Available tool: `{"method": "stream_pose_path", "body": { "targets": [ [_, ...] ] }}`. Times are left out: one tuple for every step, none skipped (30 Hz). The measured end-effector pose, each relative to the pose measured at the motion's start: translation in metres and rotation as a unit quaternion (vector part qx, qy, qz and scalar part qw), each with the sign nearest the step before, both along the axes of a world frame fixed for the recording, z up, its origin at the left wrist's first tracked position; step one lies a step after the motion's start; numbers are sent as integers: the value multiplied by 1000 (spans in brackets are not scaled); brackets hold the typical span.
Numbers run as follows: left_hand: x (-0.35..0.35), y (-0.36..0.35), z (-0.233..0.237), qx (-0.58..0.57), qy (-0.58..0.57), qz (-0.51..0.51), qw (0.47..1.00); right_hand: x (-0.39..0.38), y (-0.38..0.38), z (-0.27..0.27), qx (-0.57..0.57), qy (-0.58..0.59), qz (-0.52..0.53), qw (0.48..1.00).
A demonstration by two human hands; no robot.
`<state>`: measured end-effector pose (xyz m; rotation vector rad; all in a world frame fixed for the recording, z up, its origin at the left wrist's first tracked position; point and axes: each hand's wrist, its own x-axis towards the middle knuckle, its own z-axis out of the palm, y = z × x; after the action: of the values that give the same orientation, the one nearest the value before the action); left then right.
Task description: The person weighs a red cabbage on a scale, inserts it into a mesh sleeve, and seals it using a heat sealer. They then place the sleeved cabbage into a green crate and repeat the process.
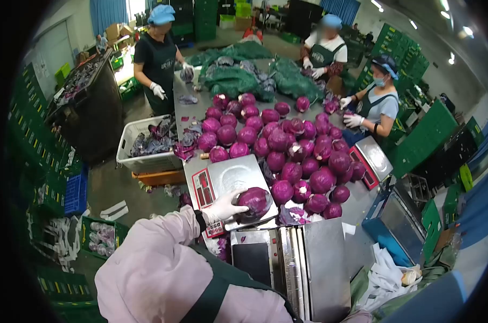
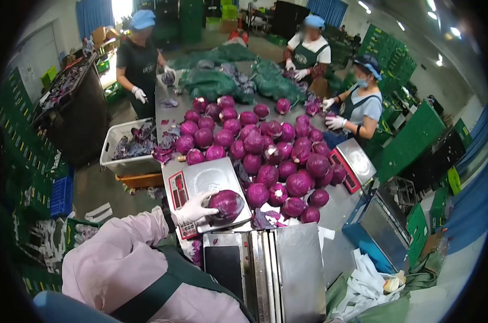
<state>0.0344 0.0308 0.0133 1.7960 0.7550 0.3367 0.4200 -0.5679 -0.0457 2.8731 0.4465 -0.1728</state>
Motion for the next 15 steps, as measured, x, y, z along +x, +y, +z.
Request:
{"method": "stream_pose_path", "body": {
  "targets": [
    [1,-3,-13,53,-20,13,998,-3,-5,-4,2,14,-20,1000],
    [3,-5,-25,-13,-21,34,999,-3,-12,-7,0,20,-33,999],
    [7,-9,-25,-78,-19,52,995,-4,-19,-13,-4,30,-43,999],
    [14,-10,-27,23,-60,39,997,-3,-28,-21,-9,40,-54,998],
    [17,-12,-30,20,-25,69,997,-5,-36,-30,-18,51,-61,997],
    [20,-13,-32,36,-35,78,996,-4,-47,-36,-24,62,-68,995],
    [22,-10,-37,50,-45,90,994,-2,-57,-46,-34,73,-69,994],
    [24,-3,-45,50,-60,92,993,4,-68,-56,-47,79,-58,994],
    [27,0,-54,-55,-87,130,986,14,-79,-70,-68,82,-31,994],
    [29,9,-67,-43,-100,126,986,29,-92,-89,-87,72,9,994],
    [29,17,-79,-31,-111,122,986,47,-101,-108,-86,37,58,994],
    [30,21,-84,17,-92,131,987,42,-83,-75,-52,16,33,998],
    [29,18,-74,52,-47,131,989,20,-62,-42,393,-67,-66,915],
    [29,15,-68,67,-12,135,988,14,-35,-3,418,-38,-81,904],
    [29,13,-64,83,22,139,987,-17,11,64,533,-3,-31,846]
  ]
}}
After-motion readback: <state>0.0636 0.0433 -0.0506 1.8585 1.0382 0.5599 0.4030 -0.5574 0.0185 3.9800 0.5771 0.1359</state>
